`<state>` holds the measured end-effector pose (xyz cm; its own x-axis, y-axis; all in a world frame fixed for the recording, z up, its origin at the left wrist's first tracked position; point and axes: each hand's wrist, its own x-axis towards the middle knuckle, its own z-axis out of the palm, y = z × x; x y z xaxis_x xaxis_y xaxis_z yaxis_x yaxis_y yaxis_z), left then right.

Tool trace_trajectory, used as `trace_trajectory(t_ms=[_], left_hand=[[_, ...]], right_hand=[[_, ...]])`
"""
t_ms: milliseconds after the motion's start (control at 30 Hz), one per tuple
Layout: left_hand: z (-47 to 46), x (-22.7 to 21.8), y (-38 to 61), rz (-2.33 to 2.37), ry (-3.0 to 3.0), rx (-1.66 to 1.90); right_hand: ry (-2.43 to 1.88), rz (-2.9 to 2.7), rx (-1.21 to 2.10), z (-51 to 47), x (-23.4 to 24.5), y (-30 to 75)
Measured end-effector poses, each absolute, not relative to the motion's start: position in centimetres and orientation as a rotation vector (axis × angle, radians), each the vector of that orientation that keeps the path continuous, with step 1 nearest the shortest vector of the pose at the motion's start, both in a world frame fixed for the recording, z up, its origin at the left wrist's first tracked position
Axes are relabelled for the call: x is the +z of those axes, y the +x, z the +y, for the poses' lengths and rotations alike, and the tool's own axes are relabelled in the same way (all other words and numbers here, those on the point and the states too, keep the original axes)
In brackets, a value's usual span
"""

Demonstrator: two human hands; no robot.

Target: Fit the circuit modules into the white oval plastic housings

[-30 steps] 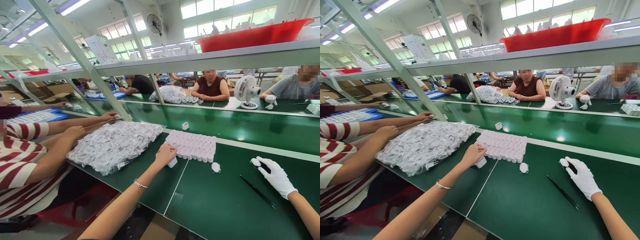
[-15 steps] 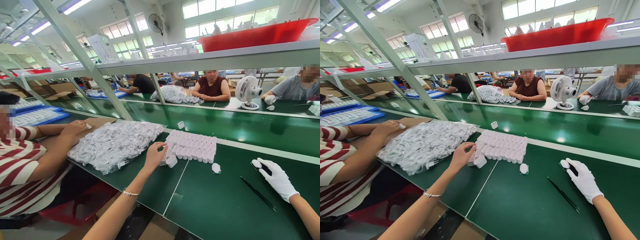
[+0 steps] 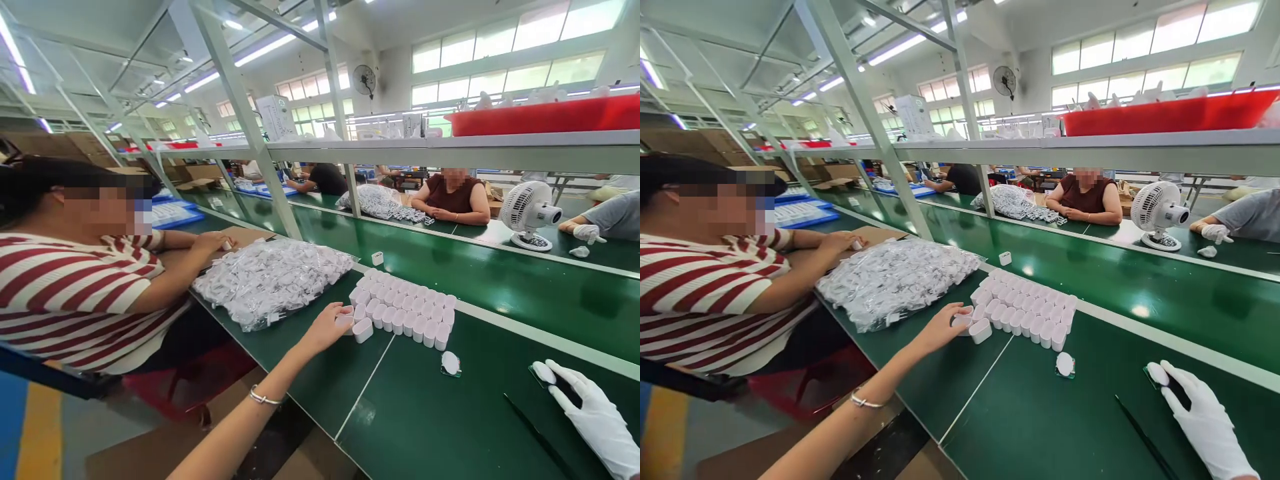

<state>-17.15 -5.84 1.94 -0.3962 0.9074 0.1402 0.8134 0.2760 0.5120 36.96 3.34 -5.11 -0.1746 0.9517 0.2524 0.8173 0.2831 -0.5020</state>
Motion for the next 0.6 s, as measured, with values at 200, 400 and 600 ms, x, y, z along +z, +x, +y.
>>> trace_trajectory(t_ms=[200,400,600], left_hand=[[-6.2,2.4,-18.3,2.391,1.549,0.684],[-5.3,1.2,-16.7,2.642,1.333,0.700],[-5.3,2.8,-14.9,2.769,1.237,0.739]], right_hand=[[-1.564,-2.047,0.323,3.7,-5.6,37.3],[-1.568,-2.039,0.346,3.6,-6.0,37.3],[-1.568,-2.015,0.353,3.4,-5.7,36.9]])
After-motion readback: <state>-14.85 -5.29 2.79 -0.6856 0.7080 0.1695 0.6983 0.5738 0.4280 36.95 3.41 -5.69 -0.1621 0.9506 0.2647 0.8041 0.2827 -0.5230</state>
